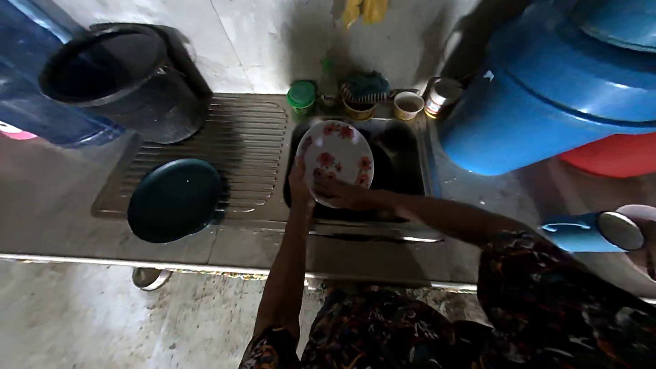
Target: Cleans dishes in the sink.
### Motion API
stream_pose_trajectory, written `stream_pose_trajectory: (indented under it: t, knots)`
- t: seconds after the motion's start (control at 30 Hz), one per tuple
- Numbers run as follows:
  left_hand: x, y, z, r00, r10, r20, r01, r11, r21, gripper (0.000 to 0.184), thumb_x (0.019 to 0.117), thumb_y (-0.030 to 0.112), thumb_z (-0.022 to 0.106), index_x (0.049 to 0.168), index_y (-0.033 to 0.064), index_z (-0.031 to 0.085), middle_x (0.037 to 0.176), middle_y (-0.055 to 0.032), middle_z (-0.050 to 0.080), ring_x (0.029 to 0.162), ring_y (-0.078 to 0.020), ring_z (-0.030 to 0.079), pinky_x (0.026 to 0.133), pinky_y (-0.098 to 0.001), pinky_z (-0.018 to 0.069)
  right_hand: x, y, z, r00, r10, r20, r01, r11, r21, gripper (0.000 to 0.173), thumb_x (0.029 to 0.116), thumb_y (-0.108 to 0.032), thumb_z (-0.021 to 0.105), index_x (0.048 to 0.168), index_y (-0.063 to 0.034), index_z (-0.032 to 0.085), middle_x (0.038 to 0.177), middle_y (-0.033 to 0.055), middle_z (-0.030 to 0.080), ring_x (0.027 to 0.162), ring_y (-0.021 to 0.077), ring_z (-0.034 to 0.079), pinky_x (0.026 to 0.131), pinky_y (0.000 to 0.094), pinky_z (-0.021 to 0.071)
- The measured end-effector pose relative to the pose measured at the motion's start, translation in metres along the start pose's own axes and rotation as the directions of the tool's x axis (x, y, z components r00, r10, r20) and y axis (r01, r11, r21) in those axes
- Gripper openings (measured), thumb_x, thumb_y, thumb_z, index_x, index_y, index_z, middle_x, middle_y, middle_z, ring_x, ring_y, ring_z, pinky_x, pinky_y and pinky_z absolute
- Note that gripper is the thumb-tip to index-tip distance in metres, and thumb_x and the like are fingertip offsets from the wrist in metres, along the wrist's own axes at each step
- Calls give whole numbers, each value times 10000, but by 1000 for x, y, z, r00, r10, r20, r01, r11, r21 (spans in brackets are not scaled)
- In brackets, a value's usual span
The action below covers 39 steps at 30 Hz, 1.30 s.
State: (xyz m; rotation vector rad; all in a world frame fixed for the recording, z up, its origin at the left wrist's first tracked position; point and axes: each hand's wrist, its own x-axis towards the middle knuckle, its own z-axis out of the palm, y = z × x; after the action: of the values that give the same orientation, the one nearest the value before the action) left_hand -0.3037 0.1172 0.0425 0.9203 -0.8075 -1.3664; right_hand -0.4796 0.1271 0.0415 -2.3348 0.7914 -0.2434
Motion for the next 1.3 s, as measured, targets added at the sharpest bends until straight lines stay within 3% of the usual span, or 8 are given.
stream_pose_trajectory:
  t: [0.1,0.37,0.57,0.7,0.87,1.03,1.1,1.3]
  knots:
    - [-16,13,-8,992,-82,97,59,974,221,483,1106,427,370,1540,227,436,1406,-25,606,1203,-136,621,1003,-404,544,-23,64,-26,984,-116,137,170,848,-502,476,1068,-209,525,1543,-206,494,1655,116,355,1539,435,246,1205,712,174]
    - [10,40,9,979,-91,184,24,941,337,456,1106,292,421,1519,102,468,1396,-67,610,1208,-118,617,1027,-352,528,-3,102,-107,920,-377,111,322,562,-762,553,939,106,534,1460,-75,565,1597,158,440,1508,338,366,1255,531,213]
    - [15,18,18,987,152,56,-158,979,132,419,1108,207,409,1472,16,491,1376,-92,621,1178,-125,639,1018,-348,542,-11,43,18,951,93,-295,-158,966,-204,357,1022,-60,565,1363,30,613,1466,259,539,1410,434,464,1191,598,321]
    - [15,-14,19,994,100,-36,-96,990,106,486,1117,281,361,1538,41,398,1428,-124,565,1221,-138,600,1046,-354,507,29,-22,28,837,382,-391,-213,887,410,415,1119,-189,401,1479,-18,514,1390,220,616,1268,354,609,1087,523,457]
    - [6,-31,26,995,94,-40,-97,992,-85,595,1116,482,170,1509,112,419,1401,-17,572,1256,-52,552,1072,-298,469,64,-27,8,789,362,-497,-28,828,560,480,1107,-166,396,1569,-36,401,1555,165,492,1399,260,522,1171,429,389]
    - [1,-22,7,996,86,12,-82,971,-223,414,1128,322,305,1387,81,520,1217,-26,681,1117,-95,655,989,-346,555,12,-6,9,978,110,-180,-101,993,58,453,1085,-122,466,1532,-56,463,1527,153,520,1392,319,514,1160,520,395]
    - [-3,-17,-4,995,66,77,-53,986,-158,440,1122,342,319,1445,96,490,1304,-44,656,1179,-126,635,1031,-388,538,-11,30,8,989,118,-85,-136,954,-266,465,1048,-160,557,1507,-236,537,1615,57,434,1514,411,316,1166,733,233]
    - [-13,-27,13,990,-130,52,134,988,-75,452,1108,386,397,1459,117,491,1296,-86,661,1150,-183,658,977,-425,568,14,82,-37,920,80,-385,-289,800,-526,686,965,-60,646,1588,-226,412,1688,100,286,1567,413,171,1230,692,112]
